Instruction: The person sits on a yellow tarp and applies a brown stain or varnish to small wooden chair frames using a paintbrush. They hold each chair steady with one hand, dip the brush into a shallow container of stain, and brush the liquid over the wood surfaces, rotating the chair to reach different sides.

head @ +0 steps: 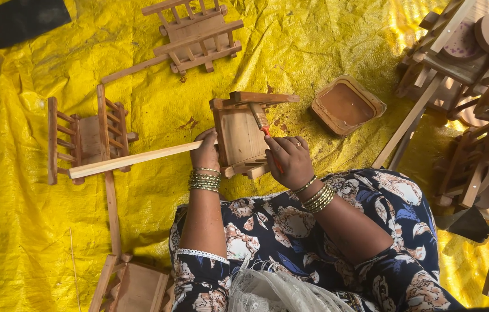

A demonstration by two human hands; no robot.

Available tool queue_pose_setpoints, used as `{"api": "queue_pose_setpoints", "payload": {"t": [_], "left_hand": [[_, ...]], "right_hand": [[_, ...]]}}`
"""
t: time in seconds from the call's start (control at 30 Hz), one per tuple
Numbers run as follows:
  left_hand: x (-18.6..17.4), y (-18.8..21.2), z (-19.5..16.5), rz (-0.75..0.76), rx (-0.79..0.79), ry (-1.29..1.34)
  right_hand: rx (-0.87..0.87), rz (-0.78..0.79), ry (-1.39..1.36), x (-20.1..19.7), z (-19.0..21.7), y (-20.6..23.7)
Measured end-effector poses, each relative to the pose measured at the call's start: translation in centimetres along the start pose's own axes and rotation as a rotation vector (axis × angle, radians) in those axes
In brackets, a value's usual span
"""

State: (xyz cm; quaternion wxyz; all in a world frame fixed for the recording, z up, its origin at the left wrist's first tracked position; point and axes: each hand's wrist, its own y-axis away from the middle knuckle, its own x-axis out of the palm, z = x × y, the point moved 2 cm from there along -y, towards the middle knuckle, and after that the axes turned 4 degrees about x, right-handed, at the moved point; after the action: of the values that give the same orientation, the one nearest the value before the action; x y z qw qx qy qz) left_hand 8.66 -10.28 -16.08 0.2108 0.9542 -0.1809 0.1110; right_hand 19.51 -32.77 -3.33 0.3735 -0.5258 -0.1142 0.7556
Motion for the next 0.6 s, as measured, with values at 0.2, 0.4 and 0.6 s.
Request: {"api": "queue_pose_setpoints", "payload": {"t": [0.2,0.4,0.6], "left_hand": [[0.4,-0.4,0.3,0.000,0.082,-0.045],[0.6,-0.1,-0.4,0.018,0.094,-0.061],[0.5,0.4,-0.9,0.056,0.071,-0.033]], "right_hand": [[0.105,0.150,0.108,0.0,1.3,-1.2],[0.058,0.351,0.046,-0.1,1.9,-3.0],[0.030,0.055,0.193,-1.0,4.2,-1.5]]}}
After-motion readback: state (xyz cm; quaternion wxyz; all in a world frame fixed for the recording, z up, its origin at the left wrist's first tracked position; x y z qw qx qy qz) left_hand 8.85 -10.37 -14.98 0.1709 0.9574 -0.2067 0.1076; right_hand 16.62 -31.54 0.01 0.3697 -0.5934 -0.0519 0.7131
